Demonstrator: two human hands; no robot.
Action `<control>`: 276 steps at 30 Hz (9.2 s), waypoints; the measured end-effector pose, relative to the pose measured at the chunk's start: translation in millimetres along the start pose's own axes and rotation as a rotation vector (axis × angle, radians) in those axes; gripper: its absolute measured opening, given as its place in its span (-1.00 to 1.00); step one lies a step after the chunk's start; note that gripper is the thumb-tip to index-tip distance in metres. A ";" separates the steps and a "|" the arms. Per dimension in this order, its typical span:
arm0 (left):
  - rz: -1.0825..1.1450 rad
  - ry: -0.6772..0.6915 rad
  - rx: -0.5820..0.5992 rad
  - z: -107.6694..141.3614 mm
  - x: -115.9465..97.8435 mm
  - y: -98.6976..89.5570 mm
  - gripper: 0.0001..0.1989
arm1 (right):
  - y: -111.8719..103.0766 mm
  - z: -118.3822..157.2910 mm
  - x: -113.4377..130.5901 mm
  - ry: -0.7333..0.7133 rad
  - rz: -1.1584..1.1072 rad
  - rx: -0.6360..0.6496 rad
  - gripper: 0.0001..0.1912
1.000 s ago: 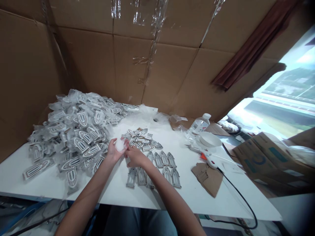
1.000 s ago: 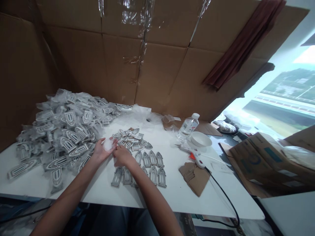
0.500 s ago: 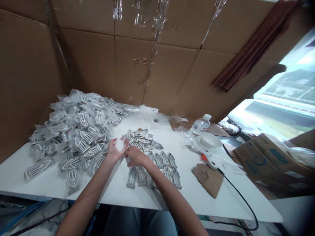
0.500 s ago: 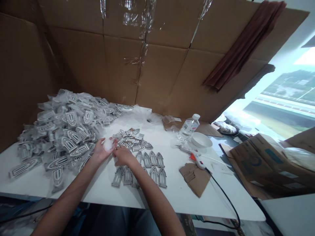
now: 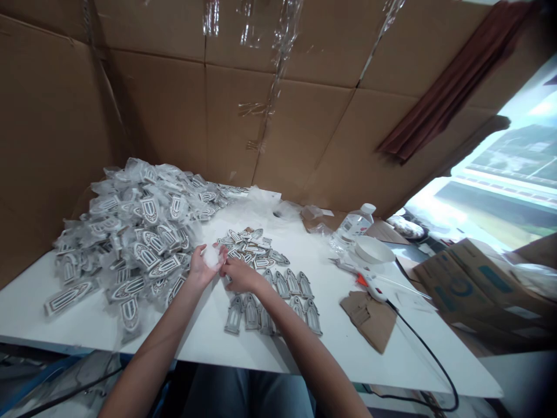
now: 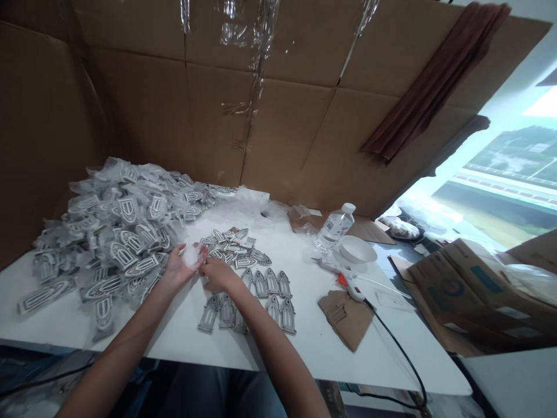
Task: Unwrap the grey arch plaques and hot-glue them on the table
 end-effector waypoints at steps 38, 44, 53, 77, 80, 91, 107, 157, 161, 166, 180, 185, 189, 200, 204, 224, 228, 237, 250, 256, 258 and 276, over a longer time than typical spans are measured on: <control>0.002 0.017 0.005 1.8 -2.8 1.8 -0.79 | -2.2 -5.8 -0.8 -0.006 -0.011 0.004 -0.73; 0.005 0.019 0.003 3.3 -4.5 3.5 -0.79 | 3.7 -11.0 -5.6 -0.010 -0.114 -0.052 -0.70; -0.002 0.008 -0.020 6.9 -2.5 6.1 -0.78 | -14.8 36.6 -31.3 0.079 -0.470 -0.196 -0.92; -0.089 -0.051 -0.011 13.0 17.2 6.1 -0.81 | 5.0 145.5 -110.7 0.560 -0.295 -0.397 -0.83; -0.088 -0.048 -0.006 12.5 17.5 5.9 -0.82 | 1.2 145.6 -106.7 0.545 -0.308 -0.421 -0.83; -0.094 -0.056 0.015 12.4 16.6 7.0 -0.81 | -0.7 80.0 -24.2 0.266 -0.204 -0.363 -0.75; -0.079 -0.080 0.048 11.2 16.0 7.4 -0.79 | 16.6 40.1 -18.6 0.451 -0.134 -0.360 -0.69; -0.059 -0.172 0.074 29.1 89.0 41.9 -0.77 | 5.8 93.8 -63.3 0.436 -1.025 -0.626 -0.93; -0.040 -0.186 0.050 31.0 85.7 36.6 -0.77 | -2.0 119.4 -101.2 0.485 -1.138 -0.779 -0.81; -0.013 -0.201 0.038 32.3 86.2 35.3 -0.77 | 3.6 153.9 -147.0 0.668 -1.055 -0.771 -0.74; -0.037 -0.161 0.032 30.0 84.4 32.7 -0.78 | -0.6 148.5 -150.7 0.612 -0.634 -0.598 -0.66; -0.053 -0.172 0.042 32.9 84.7 35.5 -0.77 | 2.9 144.1 -153.3 0.606 -0.646 -0.622 -0.68; -0.058 -0.179 0.053 35.0 85.8 36.8 -0.77 | 6.9 141.9 -156.6 0.620 -0.662 -0.634 -0.68; -0.047 -0.196 0.064 35.2 89.5 35.3 -0.76 | 12.4 141.9 -163.1 0.650 -0.685 -0.641 -0.67; -0.063 -0.202 0.065 36.4 90.1 35.7 -0.75 | 11.4 144.3 -163.5 0.632 -0.672 -0.683 -0.58; -0.030 -0.216 0.057 31.8 95.2 33.1 -0.77 | 22.1 101.4 -64.8 0.572 -0.822 -0.540 -0.79; -0.021 -0.188 0.060 29.2 91.4 33.5 -0.78 | 18.9 107.7 -74.1 0.613 -0.760 -0.514 -0.85; -0.013 -0.170 0.050 27.3 88.9 31.7 -0.76 | 18.7 106.4 -68.9 0.711 -0.442 -0.394 -0.78; -0.021 -0.174 0.049 26.7 88.3 30.4 -0.78 | 20.3 98.3 -66.0 0.576 -0.542 -0.467 -0.86; -0.038 -0.163 0.028 29.5 87.8 31.5 -0.77 | 9.9 121.9 -100.9 0.564 -0.830 -0.580 -0.87; -0.041 -0.160 0.027 31.0 87.8 32.5 -0.77 | 3.6 141.4 -123.6 0.643 -0.822 -0.677 -0.82; -0.061 -0.153 0.048 31.9 88.5 33.0 -0.78 | 23.2 184.9 -191.0 0.887 -0.773 -0.665 -0.64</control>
Point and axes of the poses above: each hand's wrist, its own z-axis away from the middle knuckle, its own y-axis out of the palm, x = y × z, the point moved 6 cm from there along -z, towards the middle knuckle, and after that the axes turned 8 degrees about y, right-handed, at the moved point
